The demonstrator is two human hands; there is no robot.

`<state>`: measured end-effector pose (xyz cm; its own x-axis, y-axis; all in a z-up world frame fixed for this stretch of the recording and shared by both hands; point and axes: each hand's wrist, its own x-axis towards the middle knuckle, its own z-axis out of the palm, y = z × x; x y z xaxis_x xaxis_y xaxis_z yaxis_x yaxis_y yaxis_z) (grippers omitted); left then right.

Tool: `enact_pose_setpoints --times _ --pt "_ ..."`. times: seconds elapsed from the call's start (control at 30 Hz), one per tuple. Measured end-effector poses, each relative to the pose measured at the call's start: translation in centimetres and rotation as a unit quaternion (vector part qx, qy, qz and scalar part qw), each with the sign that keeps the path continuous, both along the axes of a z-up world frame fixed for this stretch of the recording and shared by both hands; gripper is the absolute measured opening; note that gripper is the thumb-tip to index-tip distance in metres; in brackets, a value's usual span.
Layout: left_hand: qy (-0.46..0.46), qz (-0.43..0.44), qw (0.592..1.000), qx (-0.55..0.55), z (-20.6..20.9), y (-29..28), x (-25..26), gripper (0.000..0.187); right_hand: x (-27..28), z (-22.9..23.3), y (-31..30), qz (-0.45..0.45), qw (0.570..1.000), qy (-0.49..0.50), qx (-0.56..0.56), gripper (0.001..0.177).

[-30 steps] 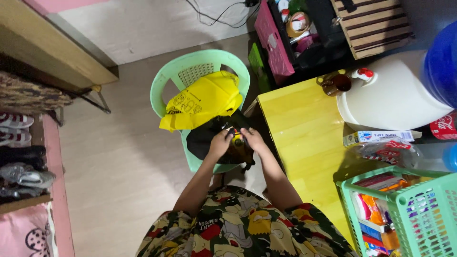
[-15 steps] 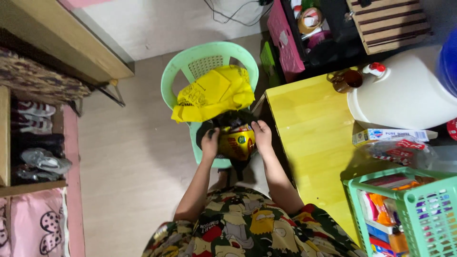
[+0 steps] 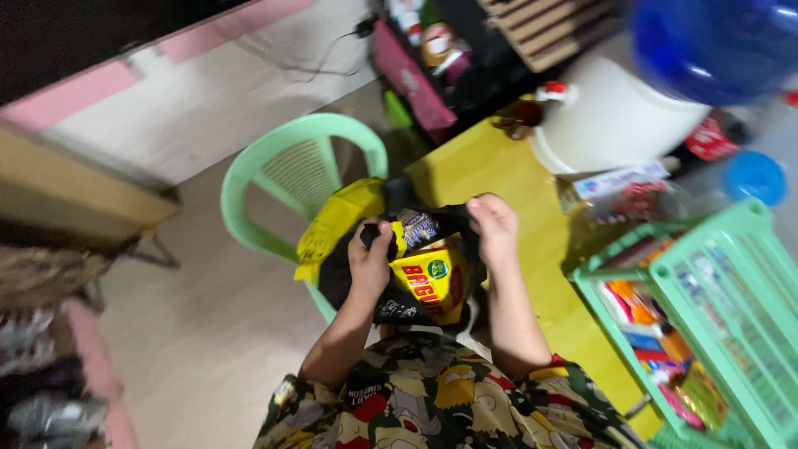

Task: Organizing snacks and packing them into a black backpack.

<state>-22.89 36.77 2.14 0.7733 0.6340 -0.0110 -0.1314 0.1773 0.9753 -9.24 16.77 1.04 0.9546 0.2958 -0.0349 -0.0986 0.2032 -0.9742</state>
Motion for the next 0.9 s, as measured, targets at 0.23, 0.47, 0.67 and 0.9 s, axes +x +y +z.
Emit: enact_pose_setpoints --times 0.23,0.47,0.67,0.9 --pt "-0.125 -0.045 0.986 -0.097 9.4 -2.7 6.3 0.009 -0.8 7.6 -4.0 -0.133 0.984 -0.039 0.11 0.015" --pt "-0.303 -0.096 0.922 -0.223 13.8 -3.3 11.4 0.015 -0.1 14.4 -6.1 -0.24 0.953 -0.141 0.12 0.018" --pt "-0.279 -0.144 0.928 -0.202 8.6 -6.5 18.3 0.018 2.0 11.3 -10.1 -0.305 0.932 -0.175 0.086 0.019" --pt "-0.155 -0.15 0.964 -0.156 3.4 -4.5 23.8 0.023 0.0 8.3 -15.0 -0.392 0.902 -0.166 -0.069 0.024"
